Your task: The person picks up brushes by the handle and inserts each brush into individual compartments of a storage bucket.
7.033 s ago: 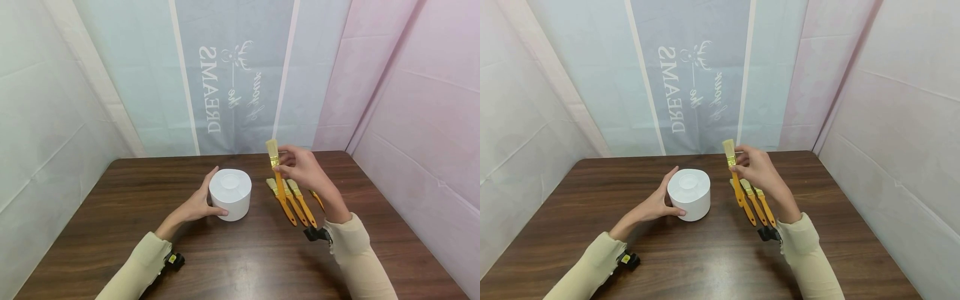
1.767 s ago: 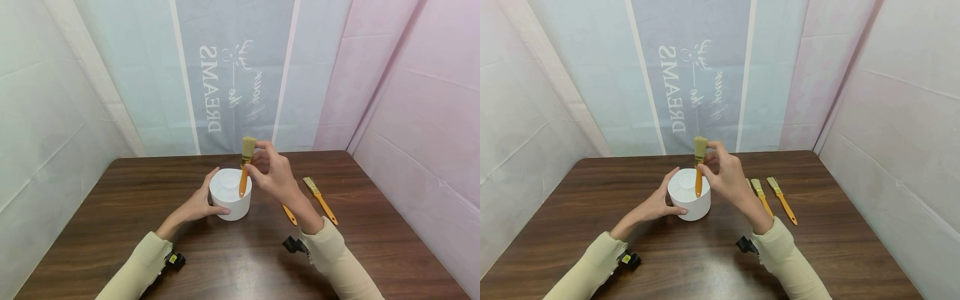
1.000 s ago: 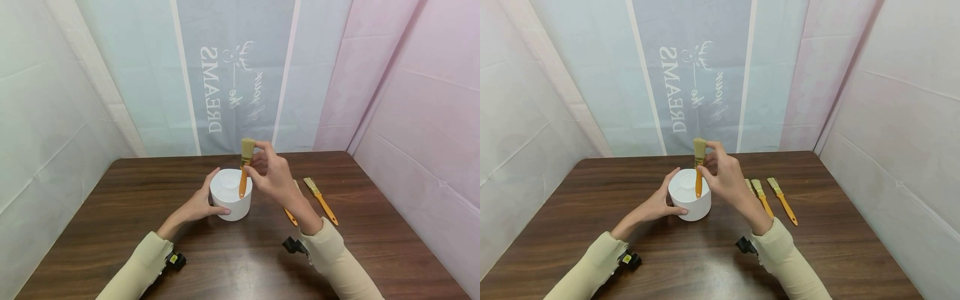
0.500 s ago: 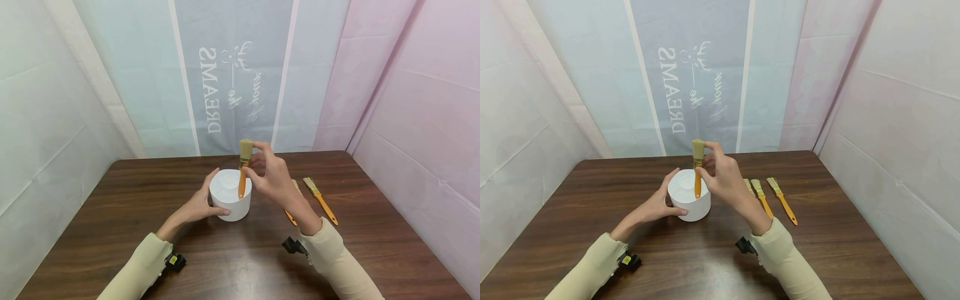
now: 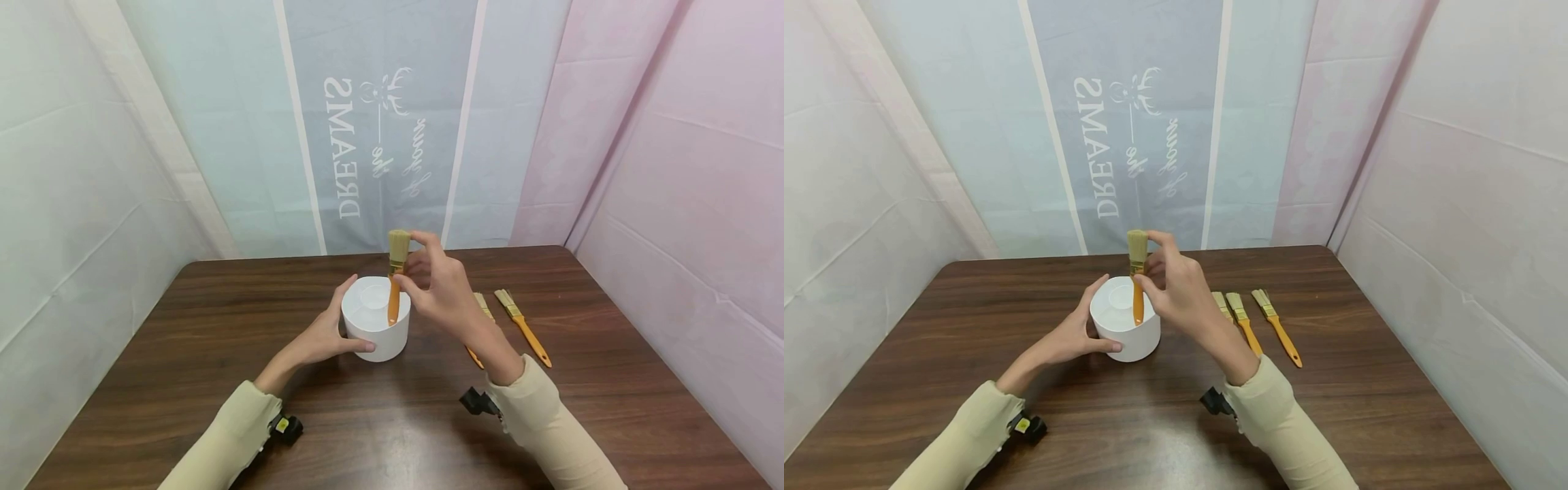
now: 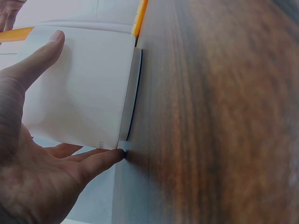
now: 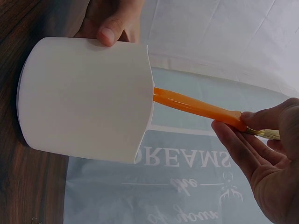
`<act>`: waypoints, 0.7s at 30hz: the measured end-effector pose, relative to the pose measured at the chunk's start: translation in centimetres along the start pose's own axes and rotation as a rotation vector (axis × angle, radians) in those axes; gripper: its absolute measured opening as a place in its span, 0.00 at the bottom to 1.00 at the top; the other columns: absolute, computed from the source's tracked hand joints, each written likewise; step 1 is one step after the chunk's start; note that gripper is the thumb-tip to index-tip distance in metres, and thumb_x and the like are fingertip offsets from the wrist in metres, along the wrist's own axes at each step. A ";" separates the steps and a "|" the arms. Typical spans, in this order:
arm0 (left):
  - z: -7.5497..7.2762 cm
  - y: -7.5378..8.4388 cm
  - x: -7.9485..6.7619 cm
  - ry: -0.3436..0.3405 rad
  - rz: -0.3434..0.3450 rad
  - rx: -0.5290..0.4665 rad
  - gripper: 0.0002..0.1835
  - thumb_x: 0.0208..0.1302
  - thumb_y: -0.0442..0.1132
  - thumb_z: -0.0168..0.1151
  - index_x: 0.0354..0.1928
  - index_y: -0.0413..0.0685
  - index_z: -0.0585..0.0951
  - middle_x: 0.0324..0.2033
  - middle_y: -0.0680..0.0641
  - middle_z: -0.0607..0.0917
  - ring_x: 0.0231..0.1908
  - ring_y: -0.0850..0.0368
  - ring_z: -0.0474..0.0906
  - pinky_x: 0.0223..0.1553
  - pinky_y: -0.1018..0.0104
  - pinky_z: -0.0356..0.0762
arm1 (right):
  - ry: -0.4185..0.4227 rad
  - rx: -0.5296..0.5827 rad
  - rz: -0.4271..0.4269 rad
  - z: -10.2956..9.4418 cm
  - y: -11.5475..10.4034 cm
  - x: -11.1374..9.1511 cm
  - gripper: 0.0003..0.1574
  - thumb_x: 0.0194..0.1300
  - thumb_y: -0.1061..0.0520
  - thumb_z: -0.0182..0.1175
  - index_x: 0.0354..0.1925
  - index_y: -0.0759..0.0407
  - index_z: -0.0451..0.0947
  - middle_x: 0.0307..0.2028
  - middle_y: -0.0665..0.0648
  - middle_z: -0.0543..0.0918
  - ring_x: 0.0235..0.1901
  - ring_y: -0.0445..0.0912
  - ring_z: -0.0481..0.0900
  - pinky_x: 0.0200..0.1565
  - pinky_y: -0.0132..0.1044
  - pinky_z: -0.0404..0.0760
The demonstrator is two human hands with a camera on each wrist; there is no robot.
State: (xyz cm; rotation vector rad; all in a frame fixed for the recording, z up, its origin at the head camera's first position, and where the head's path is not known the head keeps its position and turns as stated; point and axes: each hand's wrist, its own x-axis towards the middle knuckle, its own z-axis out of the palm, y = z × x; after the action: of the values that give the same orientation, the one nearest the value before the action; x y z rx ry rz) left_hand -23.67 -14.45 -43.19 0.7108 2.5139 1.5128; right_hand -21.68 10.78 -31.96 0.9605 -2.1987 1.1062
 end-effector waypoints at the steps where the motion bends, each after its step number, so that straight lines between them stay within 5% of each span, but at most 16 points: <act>1: 0.0 0.0 0.0 0.001 -0.002 -0.001 0.70 0.52 0.50 0.83 0.82 0.72 0.37 0.77 0.47 0.61 0.78 0.45 0.58 0.75 0.30 0.54 | -0.001 0.002 0.000 0.0 0.0 0.0 0.42 0.64 0.67 0.70 0.70 0.63 0.62 0.38 0.61 0.88 0.37 0.49 0.90 0.38 0.37 0.90; 21: 0.0 -0.1 0.0 0.001 -0.002 0.000 0.70 0.52 0.49 0.83 0.83 0.69 0.37 0.77 0.47 0.63 0.77 0.45 0.60 0.74 0.31 0.55 | 0.002 -0.001 0.000 0.0 0.1 0.0 0.47 0.63 0.68 0.70 0.74 0.59 0.60 0.36 0.59 0.86 0.35 0.47 0.89 0.37 0.32 0.88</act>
State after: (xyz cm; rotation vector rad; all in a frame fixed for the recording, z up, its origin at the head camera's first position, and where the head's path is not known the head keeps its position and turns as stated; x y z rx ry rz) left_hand -23.70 -14.46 -43.26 0.7080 2.5145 1.5133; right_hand -21.72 10.87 -32.00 0.9587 -2.1978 1.1060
